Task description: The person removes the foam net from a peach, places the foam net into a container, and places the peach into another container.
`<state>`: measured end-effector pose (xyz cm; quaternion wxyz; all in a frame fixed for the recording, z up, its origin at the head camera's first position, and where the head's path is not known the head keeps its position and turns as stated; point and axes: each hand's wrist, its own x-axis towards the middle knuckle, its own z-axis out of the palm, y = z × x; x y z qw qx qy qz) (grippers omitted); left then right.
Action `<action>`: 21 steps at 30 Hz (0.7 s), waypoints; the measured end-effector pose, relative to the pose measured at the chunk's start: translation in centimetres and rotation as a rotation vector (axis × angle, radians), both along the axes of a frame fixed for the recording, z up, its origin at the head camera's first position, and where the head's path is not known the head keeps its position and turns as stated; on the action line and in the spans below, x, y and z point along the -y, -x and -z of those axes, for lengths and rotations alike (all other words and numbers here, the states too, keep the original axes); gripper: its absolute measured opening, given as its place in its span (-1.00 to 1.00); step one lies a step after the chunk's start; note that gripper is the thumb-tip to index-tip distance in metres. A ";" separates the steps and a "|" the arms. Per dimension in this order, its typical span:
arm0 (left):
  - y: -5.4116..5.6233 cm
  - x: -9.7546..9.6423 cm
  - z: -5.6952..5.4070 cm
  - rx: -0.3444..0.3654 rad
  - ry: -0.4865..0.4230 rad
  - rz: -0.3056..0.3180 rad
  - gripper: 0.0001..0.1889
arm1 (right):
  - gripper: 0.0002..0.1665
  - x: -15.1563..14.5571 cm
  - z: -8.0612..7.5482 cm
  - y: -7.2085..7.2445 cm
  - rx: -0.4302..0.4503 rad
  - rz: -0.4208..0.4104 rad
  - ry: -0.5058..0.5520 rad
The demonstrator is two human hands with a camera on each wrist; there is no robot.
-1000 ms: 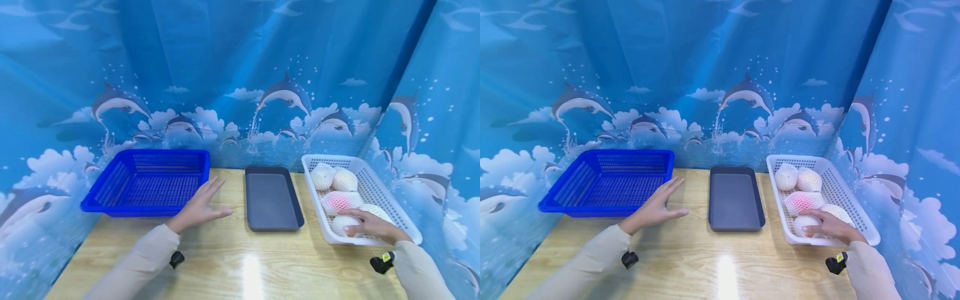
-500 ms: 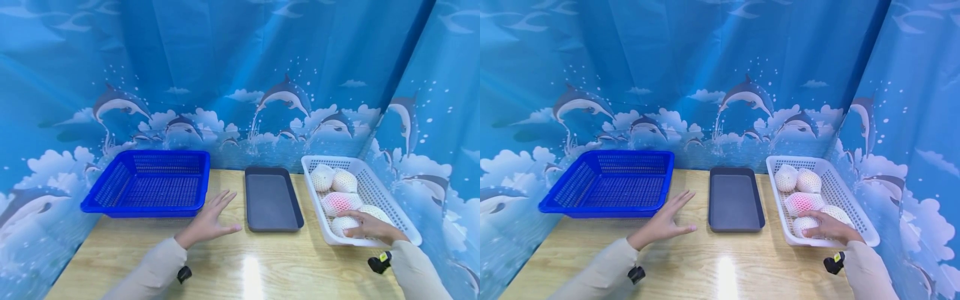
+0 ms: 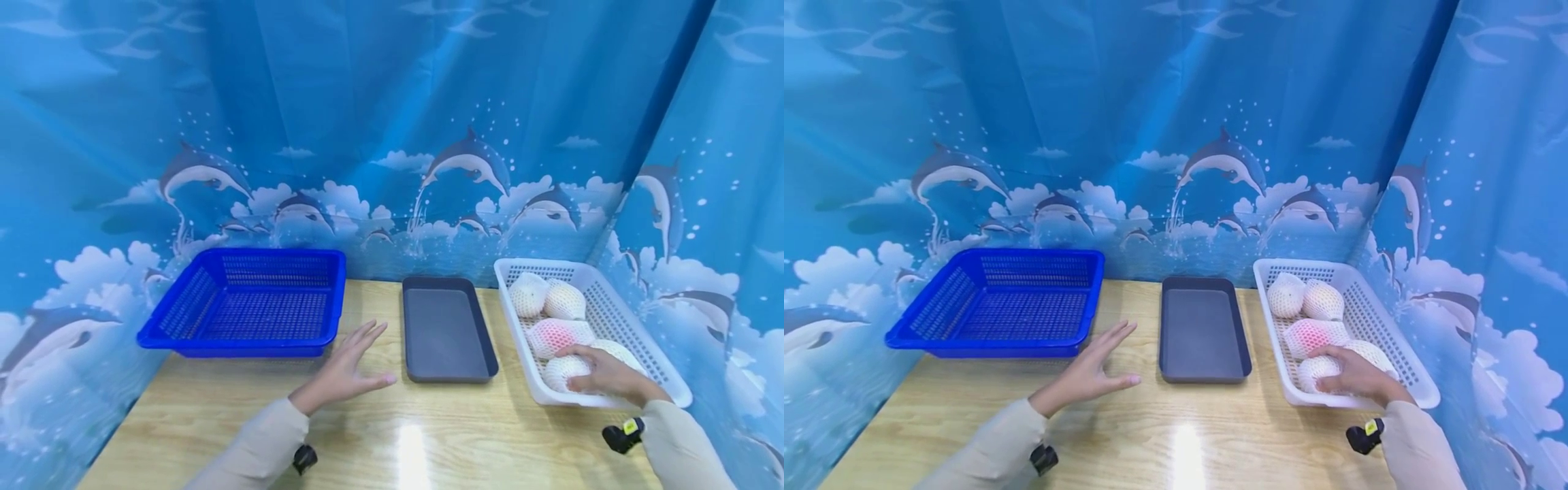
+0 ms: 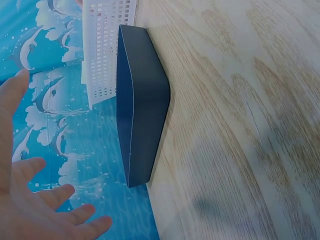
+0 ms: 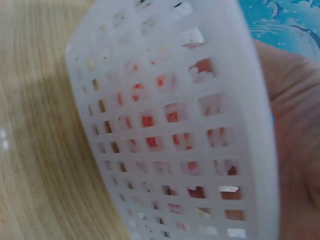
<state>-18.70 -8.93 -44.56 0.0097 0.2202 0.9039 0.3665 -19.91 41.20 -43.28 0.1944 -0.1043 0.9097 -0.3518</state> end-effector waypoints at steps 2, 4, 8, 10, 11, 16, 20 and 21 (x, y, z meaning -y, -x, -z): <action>0.0 0.0 0.0 0.004 -0.006 0.000 0.00 | -0.32 0.0 -0.3 -0.2 -0.047 0.000 -0.027; 0.0 0.1 0.1 0.010 -0.007 -0.001 0.00 | -0.31 0.1 -0.8 -0.5 -0.060 0.010 -0.027; 0.0 0.2 0.1 0.005 -0.016 -0.002 0.00 | -0.27 0.3 -1.9 -0.8 -0.038 0.060 -0.001; -0.1 0.2 0.1 0.002 -0.019 0.000 0.00 | -0.26 0.3 -2.5 -1.0 -0.029 0.077 0.017; -0.1 0.2 0.0 0.001 -0.020 0.001 0.00 | -0.26 0.3 -2.8 -1.0 -0.031 0.085 0.019; -0.1 0.3 0.1 0.005 -0.017 0.002 -0.01 | -0.30 0.6 -4.0 -1.5 -0.101 0.088 0.026; -0.2 0.3 0.3 0.015 -0.018 -0.003 0.00 | -0.30 1.1 -4.7 -1.6 -0.164 0.093 0.038; -0.2 0.3 0.3 0.018 -0.019 -0.005 0.00 | -0.29 1.4 -4.9 -1.7 -0.175 0.096 0.047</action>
